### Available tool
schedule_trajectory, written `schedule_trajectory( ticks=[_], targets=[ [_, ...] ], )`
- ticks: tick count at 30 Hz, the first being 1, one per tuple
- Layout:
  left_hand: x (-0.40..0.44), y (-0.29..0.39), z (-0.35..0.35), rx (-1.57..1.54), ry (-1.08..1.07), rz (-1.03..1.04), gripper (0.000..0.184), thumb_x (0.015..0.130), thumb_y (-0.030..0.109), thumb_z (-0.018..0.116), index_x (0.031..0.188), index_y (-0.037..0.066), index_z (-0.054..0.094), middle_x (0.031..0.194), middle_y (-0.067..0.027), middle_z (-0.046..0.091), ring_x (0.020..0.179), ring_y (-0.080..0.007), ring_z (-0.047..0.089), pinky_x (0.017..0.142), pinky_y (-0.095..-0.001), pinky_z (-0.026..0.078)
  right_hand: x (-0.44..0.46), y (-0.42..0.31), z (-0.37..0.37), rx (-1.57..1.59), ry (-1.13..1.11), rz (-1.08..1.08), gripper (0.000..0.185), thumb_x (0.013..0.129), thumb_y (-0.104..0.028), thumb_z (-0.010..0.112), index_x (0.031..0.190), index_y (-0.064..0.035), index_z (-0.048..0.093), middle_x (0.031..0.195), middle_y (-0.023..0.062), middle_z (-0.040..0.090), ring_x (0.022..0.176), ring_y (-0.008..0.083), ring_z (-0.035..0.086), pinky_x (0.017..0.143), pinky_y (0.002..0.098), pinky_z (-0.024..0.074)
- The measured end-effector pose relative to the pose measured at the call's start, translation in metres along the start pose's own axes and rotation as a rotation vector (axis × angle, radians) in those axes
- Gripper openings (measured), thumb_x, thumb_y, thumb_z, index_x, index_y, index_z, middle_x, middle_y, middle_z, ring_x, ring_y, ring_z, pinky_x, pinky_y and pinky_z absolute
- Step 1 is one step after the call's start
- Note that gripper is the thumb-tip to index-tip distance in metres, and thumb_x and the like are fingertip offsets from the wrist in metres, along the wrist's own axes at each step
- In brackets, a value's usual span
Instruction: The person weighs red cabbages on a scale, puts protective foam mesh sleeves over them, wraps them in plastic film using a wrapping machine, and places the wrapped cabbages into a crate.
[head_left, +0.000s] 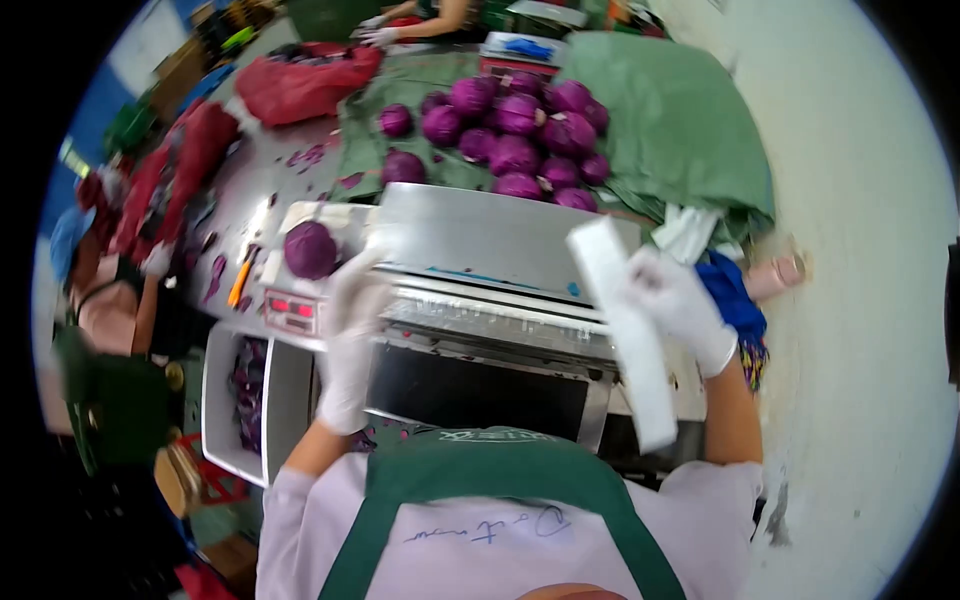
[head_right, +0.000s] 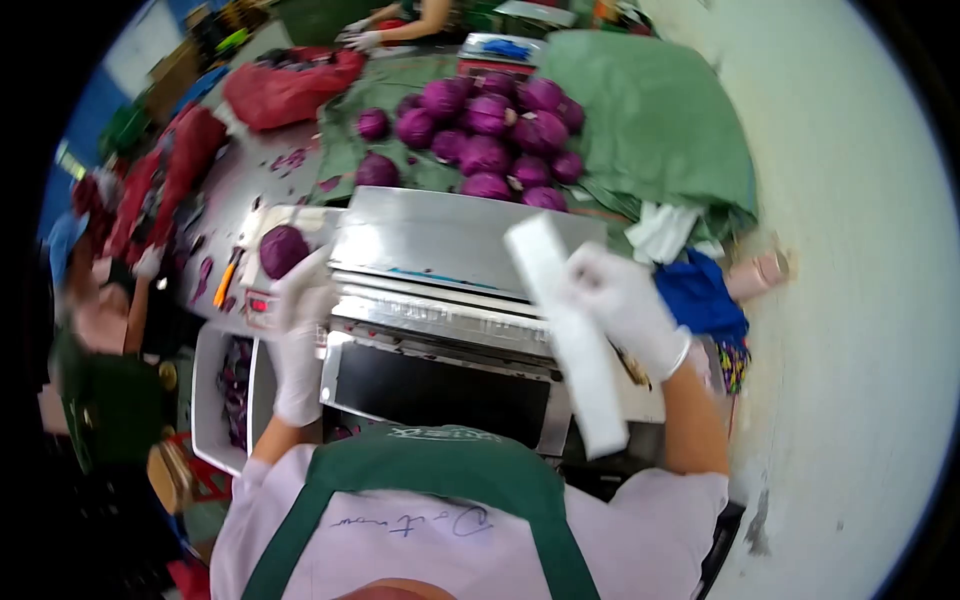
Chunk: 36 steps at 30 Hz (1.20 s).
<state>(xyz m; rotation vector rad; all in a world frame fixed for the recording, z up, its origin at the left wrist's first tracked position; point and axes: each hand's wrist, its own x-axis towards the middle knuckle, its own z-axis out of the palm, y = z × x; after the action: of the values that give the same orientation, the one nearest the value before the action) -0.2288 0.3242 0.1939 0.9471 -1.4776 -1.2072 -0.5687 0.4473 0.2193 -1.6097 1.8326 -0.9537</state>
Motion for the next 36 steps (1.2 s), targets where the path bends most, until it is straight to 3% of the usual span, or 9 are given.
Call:
schedule_trajectory(
  ticks=[4,10,12,15,18,26,28,32,36],
  targets=[
    [-0.018,-0.011,0.057,-0.157,-0.406,-0.009,0.049,0.089,0.01,0.065,0.134,0.004,0.049,0.109,-0.0053,0.062,0.098,-0.0107,0.058,0.086,-0.0258,0.048,-0.016,-0.058,0.066,0.007,-0.3,0.016,0.021,0.086,-0.025,0.066,0.091,-0.0045,0.063,0.071,0.0082,0.063,0.061,0.0148,0.057,0.059,0.0302,0.0458],
    [-0.038,-0.014,0.037,-0.631,-0.199,-0.245,0.021,0.09,0.013,0.065,0.107,0.001,0.061,0.088,-0.005,0.067,0.076,-0.0103,0.064,0.07,-0.0242,0.054,-0.009,-0.065,0.111,0.74,-0.229,0.144,0.023,0.097,-0.023,0.056,0.099,-0.0019,0.063,0.073,-0.0023,0.06,0.062,0.0037,0.053,0.057,0.0202,0.0431],
    [-0.044,-0.01,0.033,-0.653,-0.124,-0.318,0.014,0.089,0.012,0.066,0.096,0.001,0.062,0.087,-0.0041,0.065,0.076,-0.0103,0.063,0.071,-0.0237,0.052,-0.005,-0.059,0.15,0.821,-0.134,0.012,0.038,0.097,-0.028,0.057,0.123,0.0006,0.057,0.118,0.01,0.059,0.104,0.0168,0.059,0.093,0.0284,0.0462],
    [-0.051,-0.028,0.027,-0.411,-0.041,-0.147,0.011,0.086,0.009,0.069,0.089,0.003,0.061,0.086,-0.0024,0.062,0.081,-0.0119,0.059,0.078,-0.0242,0.046,0.004,-0.071,0.188,0.543,-0.039,-0.282,0.048,0.095,-0.03,0.06,0.132,-0.0001,0.053,0.128,0.0129,0.054,0.123,0.0229,0.048,0.109,0.0349,0.0327],
    [-0.038,-0.037,-0.003,0.203,0.262,0.533,0.008,0.085,0.004,0.066,0.087,0.001,0.059,0.092,-0.0058,0.062,0.086,-0.0129,0.057,0.08,-0.0253,0.047,0.002,-0.085,0.211,0.922,-0.123,0.078,0.029,0.094,-0.02,0.063,0.115,-0.0001,0.062,0.102,0.0066,0.065,0.089,0.0125,0.061,0.083,0.025,0.0499],
    [-0.032,-0.067,-0.095,-0.698,-0.379,-0.596,0.019,0.097,0.021,0.056,0.106,0.004,0.056,0.093,0.0018,0.058,0.085,-0.0037,0.054,0.072,-0.021,0.047,0.076,-0.093,0.251,1.45,-0.267,0.396,0.015,0.1,-0.019,0.049,0.096,-0.0041,0.052,0.092,0.0051,0.06,0.081,0.0146,0.059,0.076,0.0281,0.0517],
    [-0.031,-0.085,-0.121,-0.616,-0.585,-0.782,0.024,0.091,0.015,0.064,0.111,0.001,0.061,0.104,-0.0018,0.064,0.094,-0.006,0.058,0.082,-0.0226,0.05,0.107,-0.114,0.246,1.251,-0.298,0.336,0.015,0.099,-0.019,0.05,0.099,-0.0043,0.052,0.087,0.0033,0.056,0.08,0.0153,0.06,0.078,0.0318,0.0513],
    [0.006,-0.128,-0.157,-0.653,0.241,-0.658,0.013,0.093,0.014,0.059,0.099,0.002,0.063,0.087,-0.0054,0.066,0.076,-0.0149,0.066,0.063,-0.0302,0.057,0.164,-0.137,0.272,-0.541,-0.511,-0.204,0.045,0.08,-0.036,0.069,0.109,-0.0061,0.054,0.097,0.016,0.06,0.092,0.0355,0.063,0.08,0.0442,0.0497],
    [0.059,-0.126,-0.163,-1.151,0.415,-0.822,0.04,0.1,0.035,0.05,0.128,0.007,0.052,0.116,-0.006,0.065,0.099,-0.0203,0.066,0.09,-0.0364,0.055,0.276,-0.144,0.328,-0.659,0.08,-0.476,0.036,0.082,-0.041,0.067,0.086,-0.0062,0.062,0.087,0.0163,0.061,0.075,0.0369,0.064,0.064,0.0443,0.0515]
  ],
)
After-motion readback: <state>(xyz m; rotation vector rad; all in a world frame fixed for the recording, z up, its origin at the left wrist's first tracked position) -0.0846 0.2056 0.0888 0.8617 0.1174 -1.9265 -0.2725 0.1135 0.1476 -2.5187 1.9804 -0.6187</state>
